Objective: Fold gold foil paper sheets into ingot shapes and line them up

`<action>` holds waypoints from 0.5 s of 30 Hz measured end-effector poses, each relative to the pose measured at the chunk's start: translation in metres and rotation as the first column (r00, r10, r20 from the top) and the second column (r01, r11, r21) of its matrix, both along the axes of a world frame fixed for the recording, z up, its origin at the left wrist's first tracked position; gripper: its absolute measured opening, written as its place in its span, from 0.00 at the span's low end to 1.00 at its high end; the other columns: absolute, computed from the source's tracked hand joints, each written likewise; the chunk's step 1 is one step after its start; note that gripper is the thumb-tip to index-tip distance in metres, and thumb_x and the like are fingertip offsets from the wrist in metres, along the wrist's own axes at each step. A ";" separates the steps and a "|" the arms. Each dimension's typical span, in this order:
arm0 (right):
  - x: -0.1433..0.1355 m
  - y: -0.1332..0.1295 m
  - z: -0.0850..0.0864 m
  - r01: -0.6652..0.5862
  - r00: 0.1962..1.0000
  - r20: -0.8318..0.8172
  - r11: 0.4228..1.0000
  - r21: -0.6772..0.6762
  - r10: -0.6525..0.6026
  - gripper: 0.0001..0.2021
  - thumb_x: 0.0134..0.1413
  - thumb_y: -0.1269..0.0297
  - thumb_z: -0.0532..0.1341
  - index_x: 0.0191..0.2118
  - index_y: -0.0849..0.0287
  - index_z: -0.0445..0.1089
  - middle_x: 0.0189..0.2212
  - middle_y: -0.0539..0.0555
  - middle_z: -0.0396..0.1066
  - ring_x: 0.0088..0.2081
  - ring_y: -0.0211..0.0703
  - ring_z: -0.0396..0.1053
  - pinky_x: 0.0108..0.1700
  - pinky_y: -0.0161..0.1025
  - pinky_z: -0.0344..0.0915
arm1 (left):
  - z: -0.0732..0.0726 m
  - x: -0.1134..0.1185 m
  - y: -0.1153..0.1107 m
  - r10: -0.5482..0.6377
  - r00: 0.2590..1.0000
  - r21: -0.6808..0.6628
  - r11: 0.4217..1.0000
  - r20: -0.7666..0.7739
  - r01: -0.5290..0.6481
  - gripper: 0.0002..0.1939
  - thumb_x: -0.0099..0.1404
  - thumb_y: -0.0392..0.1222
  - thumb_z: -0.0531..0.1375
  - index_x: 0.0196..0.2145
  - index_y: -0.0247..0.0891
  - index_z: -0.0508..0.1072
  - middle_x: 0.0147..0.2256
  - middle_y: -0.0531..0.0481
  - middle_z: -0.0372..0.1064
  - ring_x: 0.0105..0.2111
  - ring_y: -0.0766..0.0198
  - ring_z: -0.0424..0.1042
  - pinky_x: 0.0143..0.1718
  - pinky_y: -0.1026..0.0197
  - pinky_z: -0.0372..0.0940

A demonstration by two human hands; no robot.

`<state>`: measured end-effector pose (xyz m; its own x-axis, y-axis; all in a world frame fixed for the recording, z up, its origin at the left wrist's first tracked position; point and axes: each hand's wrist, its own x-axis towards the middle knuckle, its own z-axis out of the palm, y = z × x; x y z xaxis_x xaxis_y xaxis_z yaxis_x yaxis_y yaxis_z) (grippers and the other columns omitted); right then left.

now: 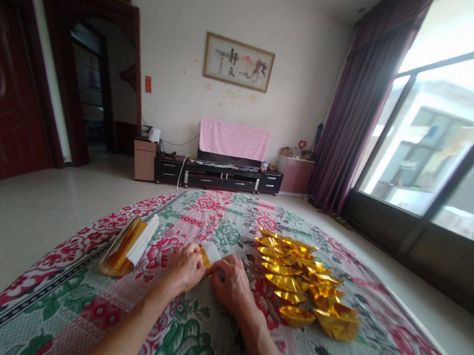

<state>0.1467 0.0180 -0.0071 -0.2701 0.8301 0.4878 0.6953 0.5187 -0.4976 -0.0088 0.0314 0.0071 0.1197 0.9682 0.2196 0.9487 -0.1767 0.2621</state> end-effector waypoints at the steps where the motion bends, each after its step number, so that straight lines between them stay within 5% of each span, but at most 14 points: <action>1: 0.000 0.000 0.000 -0.002 1.000 0.000 1.000 -0.003 0.002 0.10 0.45 0.75 0.56 0.31 0.56 0.73 0.33 0.53 0.66 0.38 0.41 0.63 0.44 0.36 0.57 | 0.000 0.000 0.000 0.000 1.000 0.000 1.000 0.000 0.000 0.16 0.59 0.52 0.54 0.23 0.40 0.74 0.42 0.48 0.66 0.41 0.58 0.66 0.42 0.58 0.59; 7: -0.001 0.001 0.000 -0.005 1.000 0.006 1.000 -0.014 0.005 0.12 0.44 0.76 0.57 0.32 0.55 0.74 0.32 0.53 0.66 0.38 0.40 0.63 0.45 0.37 0.57 | 0.000 -0.002 0.000 -0.008 1.000 0.011 1.000 0.017 0.008 0.16 0.57 0.52 0.55 0.22 0.40 0.75 0.43 0.48 0.67 0.41 0.58 0.66 0.42 0.58 0.59; 15: -0.003 0.000 0.002 0.037 0.999 0.005 0.999 -0.030 -0.037 0.12 0.43 0.77 0.56 0.30 0.56 0.75 0.32 0.53 0.67 0.38 0.40 0.64 0.44 0.36 0.57 | 0.001 -0.020 0.011 -0.068 0.984 -0.101 0.991 0.166 0.085 0.13 0.58 0.40 0.53 0.25 0.40 0.77 0.48 0.52 0.68 0.42 0.64 0.68 0.43 0.65 0.59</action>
